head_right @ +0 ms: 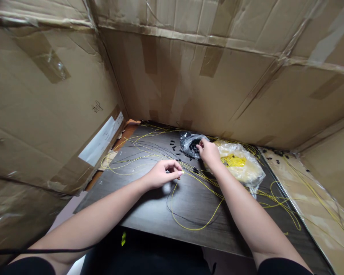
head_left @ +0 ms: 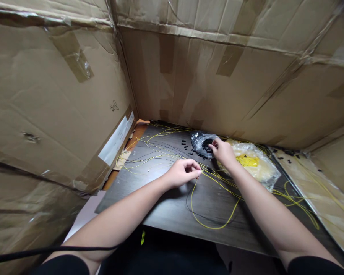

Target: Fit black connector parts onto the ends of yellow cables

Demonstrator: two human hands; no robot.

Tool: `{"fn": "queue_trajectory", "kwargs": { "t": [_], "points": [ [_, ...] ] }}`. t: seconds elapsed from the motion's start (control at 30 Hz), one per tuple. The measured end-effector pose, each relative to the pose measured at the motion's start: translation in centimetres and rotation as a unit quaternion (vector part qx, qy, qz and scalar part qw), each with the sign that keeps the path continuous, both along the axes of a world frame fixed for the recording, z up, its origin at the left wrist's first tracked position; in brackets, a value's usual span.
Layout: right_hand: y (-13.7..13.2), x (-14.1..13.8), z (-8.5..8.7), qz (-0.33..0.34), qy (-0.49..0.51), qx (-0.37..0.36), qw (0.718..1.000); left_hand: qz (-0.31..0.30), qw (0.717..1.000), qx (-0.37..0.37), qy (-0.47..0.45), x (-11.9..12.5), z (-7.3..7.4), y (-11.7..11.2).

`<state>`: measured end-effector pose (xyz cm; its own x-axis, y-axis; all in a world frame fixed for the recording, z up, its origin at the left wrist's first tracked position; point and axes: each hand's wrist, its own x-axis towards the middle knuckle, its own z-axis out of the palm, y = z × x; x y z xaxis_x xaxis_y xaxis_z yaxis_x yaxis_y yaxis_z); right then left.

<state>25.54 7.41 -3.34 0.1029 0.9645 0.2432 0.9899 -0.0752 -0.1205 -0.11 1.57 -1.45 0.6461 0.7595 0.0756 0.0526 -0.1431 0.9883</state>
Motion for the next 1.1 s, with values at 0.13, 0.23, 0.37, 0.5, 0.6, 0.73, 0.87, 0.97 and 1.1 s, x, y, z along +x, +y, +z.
{"fn": "queue_trajectory", "kwargs": {
  "t": [0.13,0.23,0.37,0.5,0.6,0.73,0.87,0.97,1.1],
  "points": [
    [0.6,0.7,0.2,0.021,0.004,-0.026,0.999,-0.002,1.0,0.002,0.004,0.0,-0.1,0.0],
    [1.3,1.2,0.3,0.046,-0.012,-0.063,0.997,0.0,1.0,0.006,0.008,0.0,-0.1,0.1],
    [2.2,1.4,0.3,0.051,-0.042,-0.097,0.993,0.001,1.0,0.009,0.009,-0.1,-0.1,0.2],
    [2.9,1.4,0.3,0.052,-0.058,-0.122,0.989,-0.001,1.0,0.005,0.01,-0.1,-0.1,0.1],
    [3.2,1.5,0.3,0.063,-0.059,-0.133,0.987,0.0,1.0,0.004,0.009,-0.1,0.0,0.1],
    [3.1,1.6,0.4,0.078,-0.052,-0.135,0.986,-0.001,1.0,0.005,0.005,-0.1,0.0,0.1],
    [2.6,1.7,0.3,0.091,-0.038,-0.121,0.988,-0.002,1.0,0.006,0.004,-0.1,0.0,0.1],
    [2.1,1.6,0.2,0.095,-0.017,-0.095,0.991,0.0,1.0,0.009,0.004,-0.1,0.0,0.1],
    [1.4,1.2,0.3,0.084,0.028,-0.035,0.995,-0.001,1.0,0.003,-0.008,-0.1,0.0,0.0]
  ]
}}
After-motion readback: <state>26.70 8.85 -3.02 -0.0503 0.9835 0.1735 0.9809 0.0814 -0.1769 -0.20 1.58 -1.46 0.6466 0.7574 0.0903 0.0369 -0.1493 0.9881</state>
